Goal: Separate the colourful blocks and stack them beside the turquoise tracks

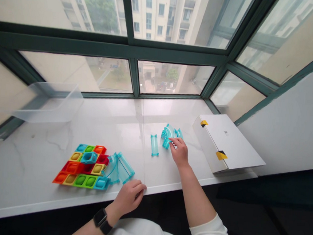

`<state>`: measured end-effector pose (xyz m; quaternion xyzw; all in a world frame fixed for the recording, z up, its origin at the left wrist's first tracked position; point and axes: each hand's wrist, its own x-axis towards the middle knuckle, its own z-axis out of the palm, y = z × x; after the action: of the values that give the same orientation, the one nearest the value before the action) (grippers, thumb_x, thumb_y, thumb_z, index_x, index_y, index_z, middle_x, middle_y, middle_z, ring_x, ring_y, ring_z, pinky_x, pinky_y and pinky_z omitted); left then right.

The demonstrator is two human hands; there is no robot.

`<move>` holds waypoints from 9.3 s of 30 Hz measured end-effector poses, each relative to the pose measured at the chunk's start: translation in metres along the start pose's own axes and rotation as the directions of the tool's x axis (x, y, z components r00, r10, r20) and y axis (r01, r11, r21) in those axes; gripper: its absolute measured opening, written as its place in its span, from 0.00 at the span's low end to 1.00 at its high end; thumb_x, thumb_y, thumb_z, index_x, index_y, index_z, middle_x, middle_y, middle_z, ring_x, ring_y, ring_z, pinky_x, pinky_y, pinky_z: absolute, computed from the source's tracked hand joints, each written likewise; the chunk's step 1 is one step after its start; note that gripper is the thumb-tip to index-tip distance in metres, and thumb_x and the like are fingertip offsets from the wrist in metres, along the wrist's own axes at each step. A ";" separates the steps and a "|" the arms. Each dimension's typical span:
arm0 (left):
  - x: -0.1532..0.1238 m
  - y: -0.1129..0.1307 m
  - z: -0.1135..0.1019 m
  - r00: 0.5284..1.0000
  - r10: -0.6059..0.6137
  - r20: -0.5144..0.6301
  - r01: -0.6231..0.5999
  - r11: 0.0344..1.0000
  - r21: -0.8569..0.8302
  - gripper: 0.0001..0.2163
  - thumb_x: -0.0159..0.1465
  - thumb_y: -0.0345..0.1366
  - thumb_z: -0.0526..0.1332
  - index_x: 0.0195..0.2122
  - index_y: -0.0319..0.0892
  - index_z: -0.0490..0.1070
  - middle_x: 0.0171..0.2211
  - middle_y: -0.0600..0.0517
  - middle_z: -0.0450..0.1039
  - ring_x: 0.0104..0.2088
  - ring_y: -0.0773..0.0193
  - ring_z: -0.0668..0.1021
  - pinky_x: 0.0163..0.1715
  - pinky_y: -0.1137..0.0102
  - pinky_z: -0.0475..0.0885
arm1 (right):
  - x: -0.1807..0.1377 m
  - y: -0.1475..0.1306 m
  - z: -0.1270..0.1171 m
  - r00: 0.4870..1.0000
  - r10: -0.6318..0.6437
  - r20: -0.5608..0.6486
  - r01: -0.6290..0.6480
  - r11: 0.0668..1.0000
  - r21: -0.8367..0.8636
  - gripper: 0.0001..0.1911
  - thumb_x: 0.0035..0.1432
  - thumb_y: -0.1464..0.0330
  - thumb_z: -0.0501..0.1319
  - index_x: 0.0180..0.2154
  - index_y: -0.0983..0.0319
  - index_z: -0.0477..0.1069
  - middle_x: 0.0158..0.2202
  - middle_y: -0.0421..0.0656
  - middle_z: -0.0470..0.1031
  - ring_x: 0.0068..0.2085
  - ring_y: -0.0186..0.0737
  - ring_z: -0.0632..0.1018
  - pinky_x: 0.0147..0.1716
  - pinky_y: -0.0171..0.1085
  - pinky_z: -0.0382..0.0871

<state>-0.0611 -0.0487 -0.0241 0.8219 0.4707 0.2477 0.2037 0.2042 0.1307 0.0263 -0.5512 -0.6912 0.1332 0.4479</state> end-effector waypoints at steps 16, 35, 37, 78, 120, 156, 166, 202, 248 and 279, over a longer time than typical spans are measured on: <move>0.000 -0.001 0.001 1.000 -0.001 0.002 0.001 1.000 -0.008 0.10 0.66 0.26 0.56 0.40 0.46 0.73 0.32 0.50 0.73 0.33 0.60 0.75 0.33 0.65 0.66 | -0.004 0.008 0.011 1.000 0.026 0.013 -0.026 1.000 0.009 0.11 0.65 0.66 0.62 0.44 0.55 0.83 0.42 0.45 0.79 0.36 0.42 0.78 0.40 0.42 0.76; 0.000 0.000 0.002 1.000 0.000 0.009 0.000 1.000 0.001 0.09 0.66 0.26 0.56 0.40 0.46 0.73 0.32 0.50 0.72 0.33 0.60 0.75 0.33 0.66 0.66 | -0.004 0.012 0.011 0.998 0.037 0.045 -0.037 0.999 0.001 0.11 0.65 0.66 0.61 0.45 0.56 0.82 0.41 0.45 0.78 0.35 0.40 0.78 0.41 0.42 0.77; 0.000 0.000 0.002 1.000 -0.003 0.009 0.003 1.000 0.004 0.09 0.66 0.26 0.56 0.40 0.46 0.73 0.32 0.50 0.72 0.33 0.60 0.75 0.33 0.65 0.66 | -0.004 0.012 0.010 0.998 0.038 0.045 -0.037 0.999 -0.002 0.11 0.65 0.65 0.61 0.45 0.56 0.82 0.41 0.45 0.77 0.35 0.41 0.78 0.41 0.42 0.77; -0.001 -0.001 0.002 1.000 0.001 0.027 -0.001 1.000 0.015 0.09 0.66 0.26 0.56 0.40 0.46 0.73 0.32 0.50 0.73 0.34 0.59 0.75 0.34 0.65 0.66 | -0.003 0.011 0.008 0.997 0.036 0.075 -0.038 0.999 0.018 0.13 0.65 0.66 0.60 0.46 0.56 0.81 0.41 0.44 0.75 0.34 0.39 0.78 0.42 0.43 0.78; -0.029 -0.051 -0.110 0.834 -0.122 -0.538 0.189 0.979 0.071 0.10 0.73 0.37 0.60 0.53 0.46 0.74 0.41 0.47 0.78 0.43 0.54 0.79 0.49 0.58 0.76 | -0.144 -0.041 0.052 0.949 0.100 0.299 -0.041 0.980 -0.196 0.13 0.68 0.67 0.56 0.40 0.57 0.79 0.38 0.44 0.82 0.40 0.45 0.80 0.45 0.43 0.65; -0.027 -0.089 -0.088 0.922 -0.219 -0.320 0.288 0.939 0.189 0.13 0.70 0.39 0.61 0.54 0.50 0.78 0.43 0.46 0.72 0.45 0.53 0.76 0.48 0.57 0.72 | -0.148 -0.094 0.121 0.943 0.116 0.311 -0.159 0.981 0.116 0.07 0.65 0.63 0.60 0.42 0.58 0.74 0.40 0.45 0.79 0.40 0.45 0.78 0.45 0.43 0.73; -0.026 -0.086 -0.087 0.931 -0.197 -0.307 0.278 0.928 0.247 0.13 0.69 0.37 0.61 0.52 0.48 0.79 0.43 0.45 0.73 0.46 0.51 0.77 0.47 0.55 0.72 | -0.146 -0.096 0.117 0.950 0.230 0.212 -0.267 0.950 0.164 0.07 0.62 0.63 0.60 0.38 0.58 0.72 0.37 0.43 0.76 0.36 0.43 0.76 0.40 0.41 0.73; -0.027 -0.062 -0.089 0.947 -0.099 -0.306 0.196 0.931 0.307 0.17 0.70 0.40 0.62 0.60 0.49 0.73 0.62 0.42 0.71 0.63 0.44 0.72 0.66 0.43 0.64 | -0.154 -0.089 0.108 0.866 0.389 0.314 -0.498 0.719 0.485 0.19 0.57 0.52 0.69 0.35 0.57 0.65 0.48 0.48 0.77 0.33 0.40 0.83 0.38 0.44 0.83; 0.015 0.019 -0.099 0.837 -0.532 -0.129 0.416 0.771 -0.483 0.14 0.73 0.44 0.52 0.31 0.46 0.65 0.27 0.54 0.70 0.30 0.60 0.73 0.33 0.67 0.66 | -0.131 -0.161 0.049 0.959 -0.116 0.260 0.007 0.923 0.385 0.18 0.66 0.65 0.63 0.56 0.57 0.69 0.38 0.41 0.78 0.35 0.38 0.79 0.39 0.39 0.80; 0.046 -0.007 -0.120 0.728 -0.686 0.019 0.511 0.524 -0.682 0.41 0.72 0.64 0.36 0.18 0.43 0.74 0.16 0.47 0.73 0.22 0.62 0.76 0.28 0.68 0.73 | -0.136 -0.146 0.048 0.925 -0.349 0.151 0.323 0.931 0.172 0.14 0.68 0.73 0.57 0.53 0.59 0.73 0.31 0.41 0.75 0.30 0.39 0.74 0.33 0.38 0.71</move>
<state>-0.1181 0.0068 0.0768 0.4451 0.6320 0.4094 0.4845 0.0719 -0.0268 0.0338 -0.3762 -0.8016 0.1526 0.4389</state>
